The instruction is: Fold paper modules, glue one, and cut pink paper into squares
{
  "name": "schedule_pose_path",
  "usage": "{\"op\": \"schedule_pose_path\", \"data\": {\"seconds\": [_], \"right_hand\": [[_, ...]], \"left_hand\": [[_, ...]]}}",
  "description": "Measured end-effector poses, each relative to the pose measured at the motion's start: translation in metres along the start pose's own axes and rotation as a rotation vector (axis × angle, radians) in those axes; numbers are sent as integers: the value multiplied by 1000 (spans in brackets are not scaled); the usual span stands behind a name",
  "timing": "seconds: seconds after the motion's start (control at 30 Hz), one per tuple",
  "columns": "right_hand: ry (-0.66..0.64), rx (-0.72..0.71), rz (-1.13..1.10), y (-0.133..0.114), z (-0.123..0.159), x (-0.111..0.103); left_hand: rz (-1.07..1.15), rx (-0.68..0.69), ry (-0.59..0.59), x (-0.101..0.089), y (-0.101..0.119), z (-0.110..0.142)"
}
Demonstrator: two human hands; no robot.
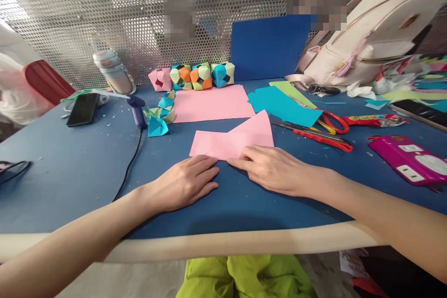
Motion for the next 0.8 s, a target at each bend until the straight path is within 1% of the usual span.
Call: {"op": "schedule_pose_path", "data": {"seconds": [0.1,0.17,0.23,0.33,0.4,0.43,0.47,0.5,0.57,0.63,0.67,0.73,0.8], "right_hand": [[-21,6,-3,0,-1,0],[-33,15,-11,1,-1,-1],[-45,20,-11,1,-1,-1],[-46,17,-7,1,-1,-1],[-46,13,-4,0,-1,-1],[-47,12,-2,0,-1,-1],[-50,12,2,0,-1,-1],[-54,12,6,0,-1,-1],[-61,12,9,0,-1,-1],[-55,14,-2,0,-1,-2],[-49,15,-10,0,-1,-3],[-38,19,-19,0,-2,-4],[-41,22,-12,0,-2,-4]], "left_hand": [[106,-30,0,-3,-5,0],[204,-89,3,-6,-15,1],[278,-173,1,-9,-30,5],[296,-310,-18,-15,-58,14],[266,-409,16,-22,-73,20],[249,-443,49,-26,-78,22],[237,-454,87,-30,-79,23],[235,-435,118,-33,-76,22],[259,-316,133,-33,-61,16],[291,-188,88,-25,-42,10],[299,-145,59,-21,-35,8],[296,-113,17,-12,-28,7],[282,-105,6,-8,-26,6]]}}
Point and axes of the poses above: each hand's wrist, its own z-axis away from the middle knuckle, its own x-axis out of the palm, y = z × x, the point moved 7 cm from there along -z, towards the middle knuckle, and after that the axes turned 6 degrees about z, right-handed, at the moved point
